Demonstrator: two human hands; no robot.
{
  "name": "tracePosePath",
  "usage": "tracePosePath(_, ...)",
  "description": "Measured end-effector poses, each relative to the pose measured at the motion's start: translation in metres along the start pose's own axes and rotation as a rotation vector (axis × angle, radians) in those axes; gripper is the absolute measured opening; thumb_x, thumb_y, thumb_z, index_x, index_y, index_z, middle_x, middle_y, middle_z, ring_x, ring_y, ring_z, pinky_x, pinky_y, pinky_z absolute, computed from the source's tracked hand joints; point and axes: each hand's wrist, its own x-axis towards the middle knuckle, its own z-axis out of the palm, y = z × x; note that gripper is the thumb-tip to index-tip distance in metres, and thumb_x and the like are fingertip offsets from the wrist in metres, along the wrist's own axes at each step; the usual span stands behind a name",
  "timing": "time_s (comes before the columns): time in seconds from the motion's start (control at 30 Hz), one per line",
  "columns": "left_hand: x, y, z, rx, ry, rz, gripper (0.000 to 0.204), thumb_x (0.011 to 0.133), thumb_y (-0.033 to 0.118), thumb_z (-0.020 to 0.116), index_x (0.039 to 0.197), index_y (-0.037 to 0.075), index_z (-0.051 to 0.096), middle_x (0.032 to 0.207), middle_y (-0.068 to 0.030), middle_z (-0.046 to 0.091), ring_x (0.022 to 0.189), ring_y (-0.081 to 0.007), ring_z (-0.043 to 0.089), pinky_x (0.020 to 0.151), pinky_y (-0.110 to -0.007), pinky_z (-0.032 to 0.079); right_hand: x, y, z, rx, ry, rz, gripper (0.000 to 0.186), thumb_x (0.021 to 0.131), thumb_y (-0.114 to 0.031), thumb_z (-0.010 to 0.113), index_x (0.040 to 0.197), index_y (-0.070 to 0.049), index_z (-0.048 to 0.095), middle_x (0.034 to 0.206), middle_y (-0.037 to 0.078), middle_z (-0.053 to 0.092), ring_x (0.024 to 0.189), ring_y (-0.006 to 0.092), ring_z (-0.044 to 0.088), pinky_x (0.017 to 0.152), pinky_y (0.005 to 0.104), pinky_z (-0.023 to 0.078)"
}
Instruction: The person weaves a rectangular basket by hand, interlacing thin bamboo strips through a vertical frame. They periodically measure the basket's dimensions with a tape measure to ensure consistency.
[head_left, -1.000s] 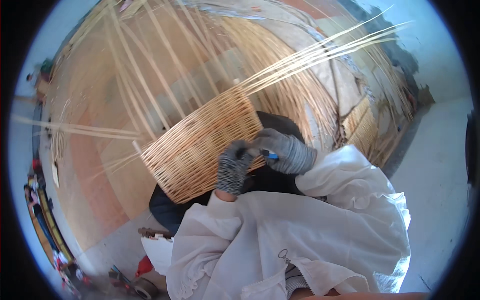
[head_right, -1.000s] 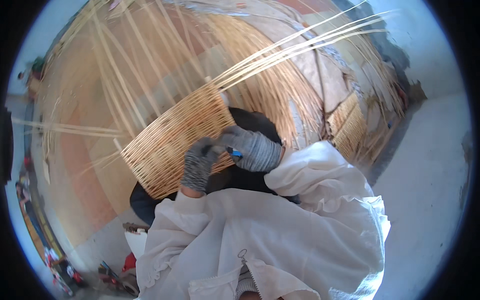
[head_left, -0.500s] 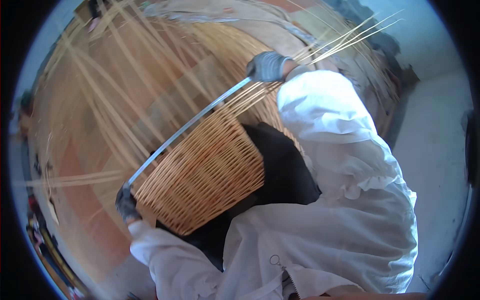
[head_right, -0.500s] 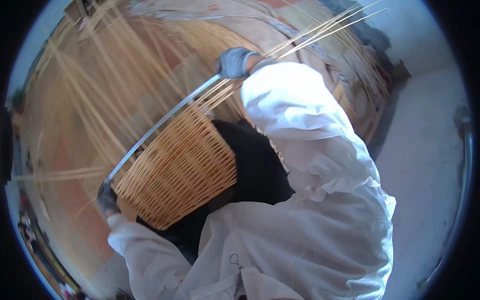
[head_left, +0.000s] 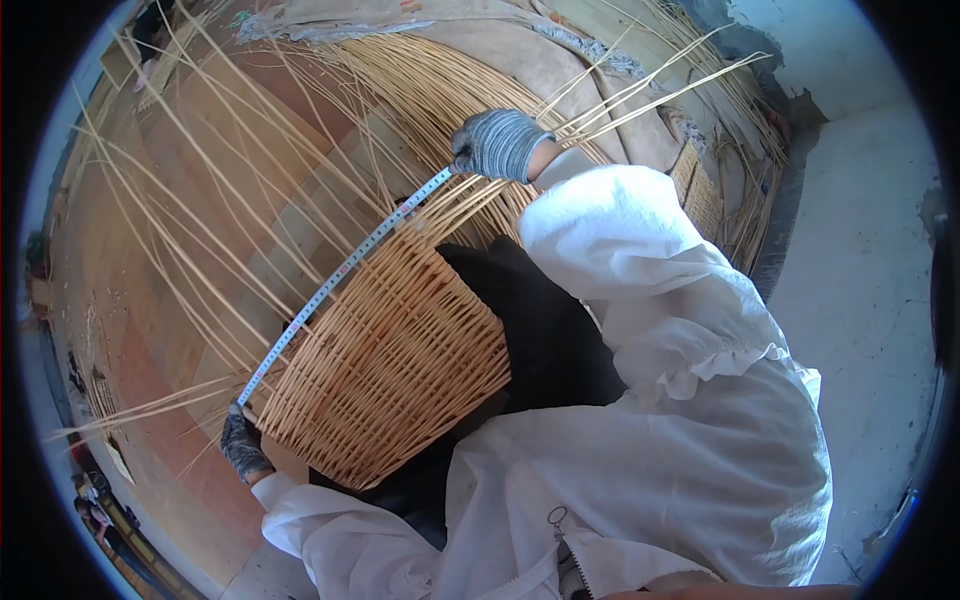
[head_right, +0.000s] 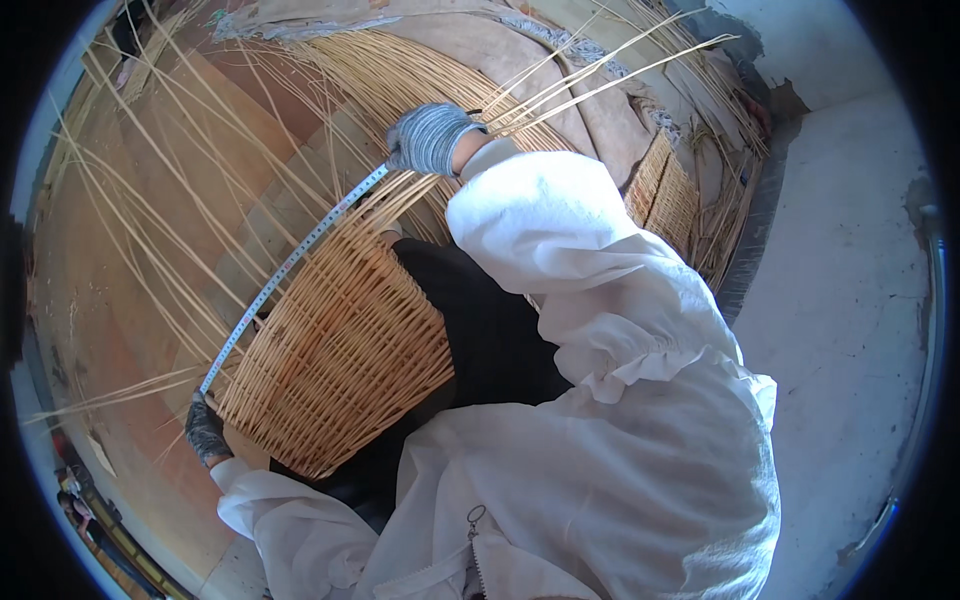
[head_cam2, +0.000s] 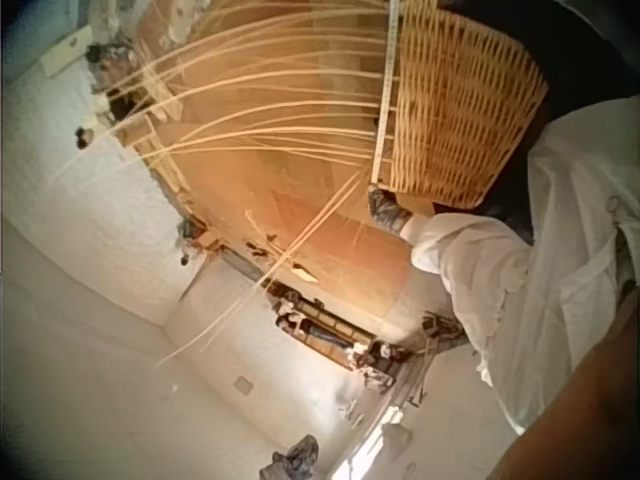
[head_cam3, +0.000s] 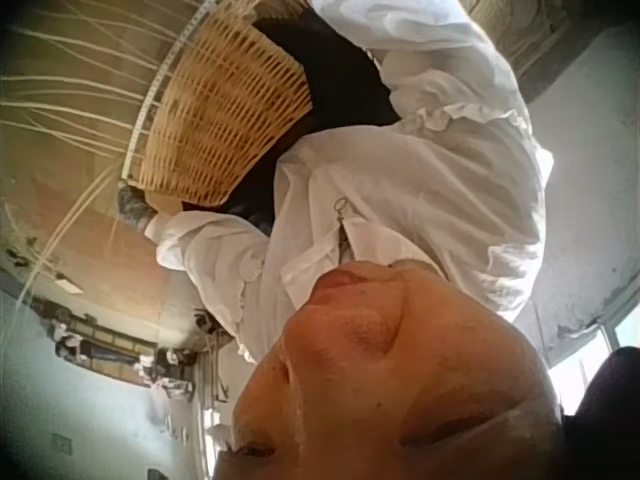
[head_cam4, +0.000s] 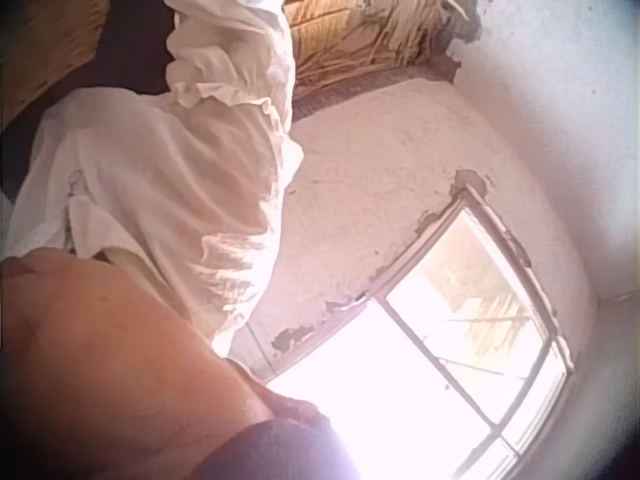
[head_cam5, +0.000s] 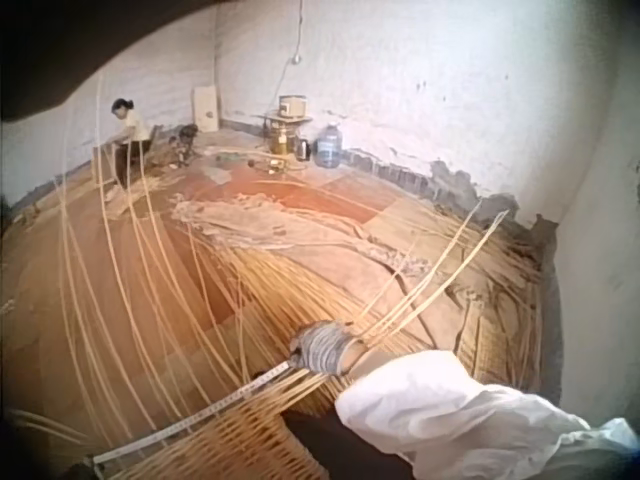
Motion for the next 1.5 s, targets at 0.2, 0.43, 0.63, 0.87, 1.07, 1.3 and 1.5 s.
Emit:
tracePosePath(0.2, -0.067, 0.076, 0.019, -0.427, 0.503, 0.238, 0.024, 0.085, 0.015, 0.056, 0.100, -0.003, 0.061, 0.086, -0.0074, 0.062, 0.073, -0.0143, 0.055, 0.068, -0.025, 0.046, -0.051, -0.023, -0.037, -0.103, 0.633, -0.384, 0.019, 0.074, -0.030, 0.063, 0.081, -0.013, 0.062, 0.072, 0.006, 0.058, 0.068, 0.0256, 0.056, 0.059, 0.0367, 0.045)
tracePosePath(0.43, -0.202, 0.206, 0.131, -0.606, 0.209, 0.803, 0.026, 0.083, 0.021, 0.057, 0.100, 0.001, 0.058, 0.093, -0.0074, 0.059, 0.083, -0.0184, 0.055, 0.078, -0.029, 0.045, -0.260, 0.094, 0.098, -0.047, -0.025, 0.106, 0.034, 0.077, -0.042, 0.056, 0.090, -0.012, 0.062, 0.072, 0.014, 0.056, 0.066, 0.0322, 0.055, 0.060, 0.0430, 0.043)
tracePosePath(0.63, -0.196, 0.228, 0.275, 0.642, -0.306, 0.767, 0.069, 0.055, 0.050, 0.069, 0.109, 0.010, 0.054, 0.098, -0.0146, 0.060, 0.096, -0.0276, 0.057, 0.083, -0.037, 0.041, -0.550, 0.132, 0.253, 0.961, 0.200, 1.012, 0.026, 0.077, -0.035, 0.058, 0.081, -0.010, 0.061, 0.061, 0.003, 0.057, 0.048, 0.0224, 0.052, 0.043, 0.0324, 0.040)
tracePosePath(0.87, -0.301, 0.249, 0.199, 0.423, -0.041, 1.053, 0.051, 0.059, 0.043, 0.069, 0.096, 0.009, 0.058, 0.077, -0.0095, 0.062, 0.076, -0.0236, 0.061, 0.072, -0.038, 0.045, -0.475, 0.138, 0.239, 1.610, 0.446, 0.791, 0.021, 0.080, -0.026, 0.048, 0.088, -0.008, 0.053, 0.072, 0.006, 0.054, 0.061, 0.0213, 0.055, 0.054, 0.0359, 0.046)
tracePosePath(1.07, -0.326, 0.293, 0.035, -0.484, -0.408, 1.227, 0.040, 0.065, 0.026, 0.071, 0.092, 0.002, 0.054, 0.076, -0.0077, 0.058, 0.068, -0.0176, 0.055, 0.066, -0.031, 0.049, -0.249, 0.001, -0.007, 1.723, 0.286, 0.138, 0.027, 0.080, -0.021, 0.055, 0.100, -0.003, 0.053, 0.075, 0.007, 0.055, 0.070, 0.0202, 0.058, 0.064, 0.0328, 0.051)
tracePosePath(1.3, -0.236, 0.159, 0.010, -1.227, -0.382, 0.575, 0.053, 0.085, 0.046, 0.048, 0.110, 0.000, 0.052, 0.098, -0.0110, 0.057, 0.089, -0.0180, 0.055, 0.079, -0.031, 0.046, -0.223, -0.153, 0.001, 1.392, 0.133, -0.125, 0.011, 0.079, -0.014, 0.054, 0.074, -0.005, 0.058, 0.062, 0.003, 0.054, 0.058, 0.0156, 0.056, 0.053, 0.0302, 0.047)
tracePosePath(1.5, -0.203, 0.091, 0.040, -0.971, -0.107, 0.471, 0.037, 0.090, 0.032, 0.045, 0.111, 0.001, 0.051, 0.100, -0.0073, 0.055, 0.087, -0.0156, 0.050, 0.075, -0.029, 0.044, -0.266, -0.122, 0.030, 1.846, -0.005, 0.186, 0.024, 0.080, -0.008, 0.056, 0.103, -0.005, 0.055, 0.088, 0.009, 0.062, 0.067, 0.0183, 0.059, 0.059, 0.0305, 0.050)
